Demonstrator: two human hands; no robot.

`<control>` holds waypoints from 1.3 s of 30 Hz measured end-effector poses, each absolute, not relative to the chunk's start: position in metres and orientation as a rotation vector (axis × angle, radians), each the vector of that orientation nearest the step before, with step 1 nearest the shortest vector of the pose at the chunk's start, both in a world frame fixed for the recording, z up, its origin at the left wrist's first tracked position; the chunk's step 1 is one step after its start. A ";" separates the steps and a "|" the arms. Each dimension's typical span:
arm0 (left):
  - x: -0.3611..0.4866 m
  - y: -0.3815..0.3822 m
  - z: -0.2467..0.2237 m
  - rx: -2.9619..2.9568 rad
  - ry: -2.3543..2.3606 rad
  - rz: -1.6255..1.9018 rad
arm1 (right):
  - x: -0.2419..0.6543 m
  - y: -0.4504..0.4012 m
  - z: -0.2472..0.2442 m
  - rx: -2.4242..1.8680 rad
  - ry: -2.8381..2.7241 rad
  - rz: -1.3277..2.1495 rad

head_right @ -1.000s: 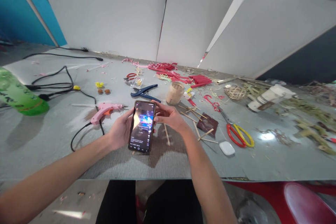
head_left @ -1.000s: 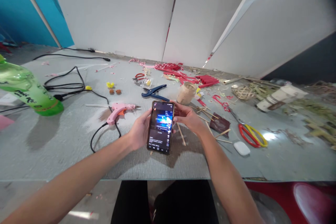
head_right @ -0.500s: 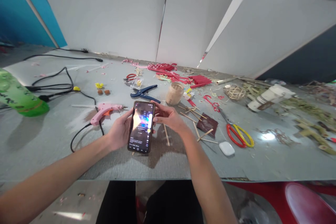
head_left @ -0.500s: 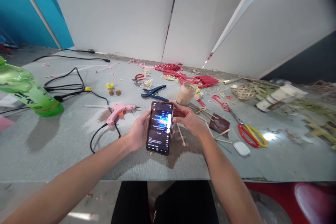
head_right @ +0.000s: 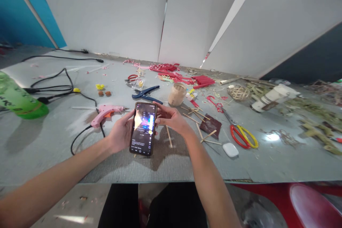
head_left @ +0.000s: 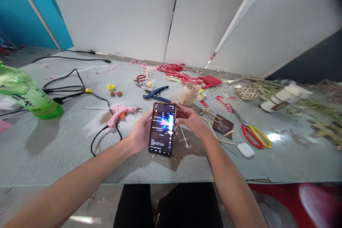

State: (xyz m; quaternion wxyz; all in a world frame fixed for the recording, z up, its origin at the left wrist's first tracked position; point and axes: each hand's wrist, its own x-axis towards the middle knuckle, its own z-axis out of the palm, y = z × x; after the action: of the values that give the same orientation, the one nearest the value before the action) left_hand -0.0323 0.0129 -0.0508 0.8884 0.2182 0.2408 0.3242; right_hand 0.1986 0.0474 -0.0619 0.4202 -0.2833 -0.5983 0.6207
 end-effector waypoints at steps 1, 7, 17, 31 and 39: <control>-0.033 0.013 -0.051 0.451 0.498 0.671 | 0.199 0.048 -0.062 -0.707 -1.494 1.562; -0.035 0.013 -0.054 0.444 0.466 0.642 | 0.201 0.049 -0.064 -0.713 -1.501 1.559; -0.033 0.008 -0.050 0.485 0.513 0.654 | 0.202 0.051 -0.065 -0.719 -1.513 1.561; -0.033 0.009 -0.052 0.499 0.567 0.658 | 0.204 0.050 -0.067 -0.766 -1.536 1.517; -0.036 0.008 -0.048 0.535 0.447 0.672 | 0.202 0.049 -0.064 -0.755 -1.576 1.505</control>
State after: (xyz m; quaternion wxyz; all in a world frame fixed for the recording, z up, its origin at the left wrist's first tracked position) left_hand -0.0361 0.0083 -0.0483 0.8851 0.2573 0.2147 0.3230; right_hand 0.2018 0.0488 -0.0641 0.4055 -0.2993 -0.6246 0.5965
